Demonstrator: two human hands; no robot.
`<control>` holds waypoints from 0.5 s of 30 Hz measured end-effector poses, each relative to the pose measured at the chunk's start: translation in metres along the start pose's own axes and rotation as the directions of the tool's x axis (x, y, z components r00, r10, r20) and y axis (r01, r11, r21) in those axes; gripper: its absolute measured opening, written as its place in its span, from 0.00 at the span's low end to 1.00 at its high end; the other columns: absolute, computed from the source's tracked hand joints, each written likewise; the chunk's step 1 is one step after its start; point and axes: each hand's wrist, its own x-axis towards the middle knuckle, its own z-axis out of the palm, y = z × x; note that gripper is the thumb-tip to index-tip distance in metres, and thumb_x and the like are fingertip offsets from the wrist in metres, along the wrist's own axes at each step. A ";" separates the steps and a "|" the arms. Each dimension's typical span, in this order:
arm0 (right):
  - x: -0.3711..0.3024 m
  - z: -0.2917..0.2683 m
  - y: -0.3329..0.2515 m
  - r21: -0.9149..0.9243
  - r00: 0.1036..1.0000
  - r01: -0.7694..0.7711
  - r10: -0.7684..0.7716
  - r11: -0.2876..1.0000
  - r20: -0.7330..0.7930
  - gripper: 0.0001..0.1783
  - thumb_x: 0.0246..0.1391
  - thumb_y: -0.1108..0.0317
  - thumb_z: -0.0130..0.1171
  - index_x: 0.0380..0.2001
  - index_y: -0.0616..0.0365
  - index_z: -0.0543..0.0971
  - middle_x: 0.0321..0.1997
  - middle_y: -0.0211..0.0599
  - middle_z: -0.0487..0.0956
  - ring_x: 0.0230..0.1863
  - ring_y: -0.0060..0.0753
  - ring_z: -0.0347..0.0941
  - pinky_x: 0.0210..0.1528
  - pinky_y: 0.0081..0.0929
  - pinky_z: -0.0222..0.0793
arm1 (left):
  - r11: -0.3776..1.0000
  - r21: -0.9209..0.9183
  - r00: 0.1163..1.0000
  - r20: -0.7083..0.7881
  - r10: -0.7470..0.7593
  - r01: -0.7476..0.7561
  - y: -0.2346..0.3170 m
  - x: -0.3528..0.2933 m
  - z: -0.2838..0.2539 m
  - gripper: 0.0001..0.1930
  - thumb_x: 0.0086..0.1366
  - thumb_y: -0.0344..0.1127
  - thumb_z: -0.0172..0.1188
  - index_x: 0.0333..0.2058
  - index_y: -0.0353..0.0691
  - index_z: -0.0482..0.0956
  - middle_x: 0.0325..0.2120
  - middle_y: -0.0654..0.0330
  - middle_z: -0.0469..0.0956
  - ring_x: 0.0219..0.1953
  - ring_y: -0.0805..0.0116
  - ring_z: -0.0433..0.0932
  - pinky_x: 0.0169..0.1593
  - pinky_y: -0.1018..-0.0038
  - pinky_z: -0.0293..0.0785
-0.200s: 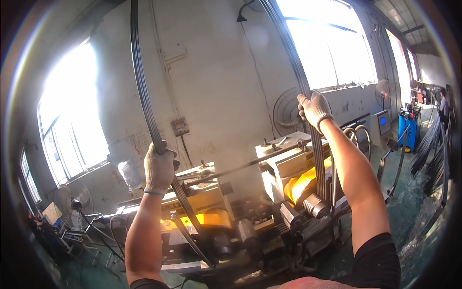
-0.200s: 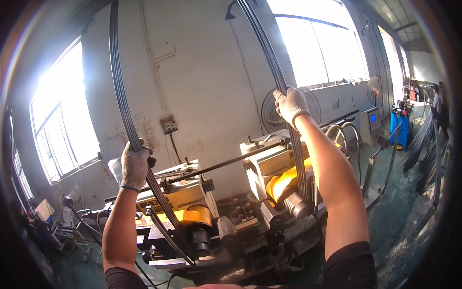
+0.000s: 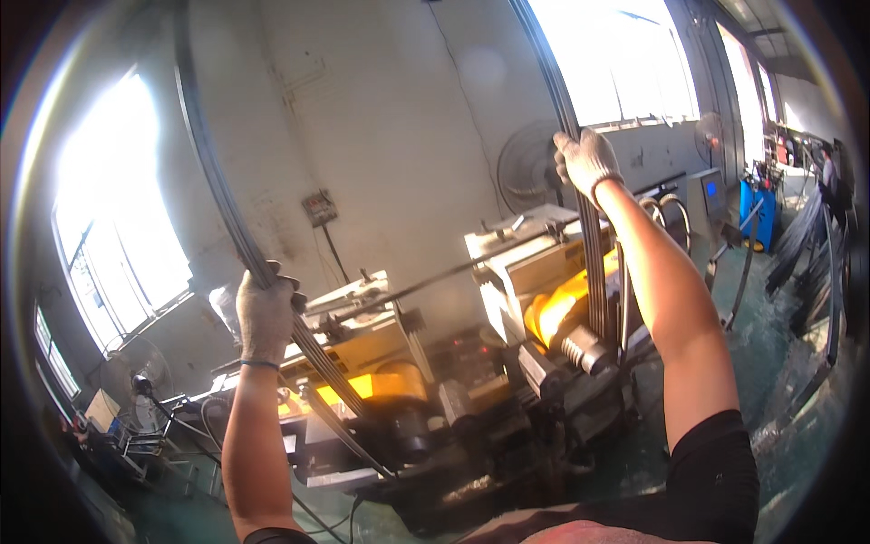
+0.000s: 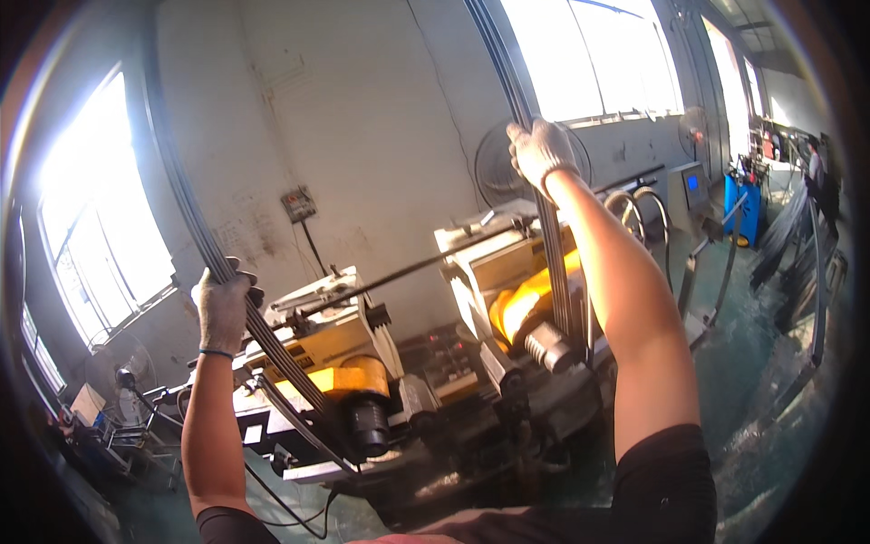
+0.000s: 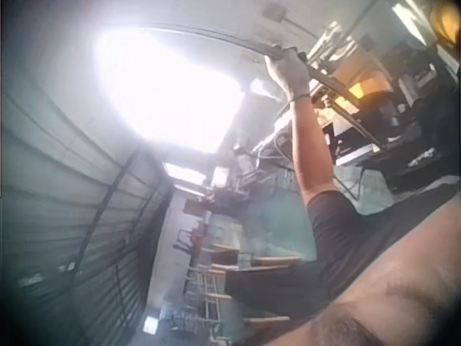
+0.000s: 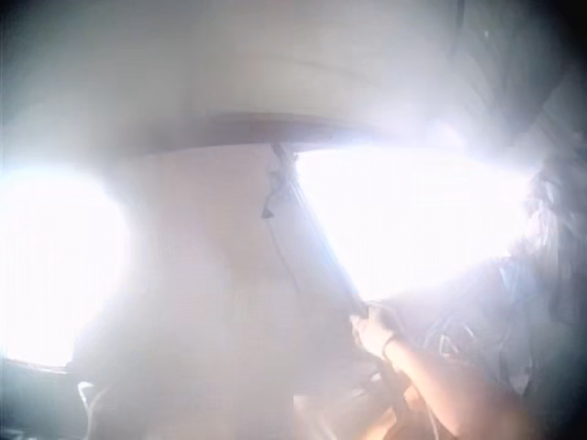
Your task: The person repeatedly picks up long metal rods, places them on a wooden bending jig, and bends them into rectangular frames. The person then stacks the finished frames on a nearby rack. The process is repeated multiple times throughout the clip.
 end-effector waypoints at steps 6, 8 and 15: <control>-0.003 -0.005 0.057 -0.056 1.000 0.017 -0.016 0.998 0.018 0.20 0.71 0.54 0.69 0.38 0.64 0.83 0.30 0.37 0.87 0.26 0.25 0.83 0.27 0.26 0.80 | 0.983 0.184 0.996 0.082 -0.020 0.004 -0.026 -0.027 0.002 0.13 0.73 0.26 0.60 0.53 0.29 0.78 0.36 0.54 0.85 0.33 0.66 0.86 0.37 0.71 0.85; 0.021 -0.002 0.078 0.085 0.999 -0.010 0.006 0.996 0.049 0.16 0.73 0.57 0.65 0.47 0.59 0.79 0.27 0.33 0.83 0.23 0.26 0.79 0.25 0.28 0.76 | 0.964 0.260 0.993 0.115 0.033 -0.062 -0.024 -0.026 -0.009 0.15 0.75 0.30 0.60 0.55 0.29 0.79 0.38 0.53 0.86 0.35 0.65 0.87 0.40 0.69 0.86; 0.017 -0.005 0.092 0.036 0.996 0.050 -0.053 0.998 0.070 0.09 0.76 0.62 0.60 0.44 0.57 0.79 0.23 0.27 0.76 0.19 0.26 0.72 0.21 0.32 0.71 | 0.912 0.344 0.974 -0.044 -0.223 0.225 -0.047 -0.021 0.002 0.21 0.74 0.34 0.63 0.62 0.32 0.78 0.44 0.51 0.89 0.44 0.63 0.88 0.46 0.66 0.86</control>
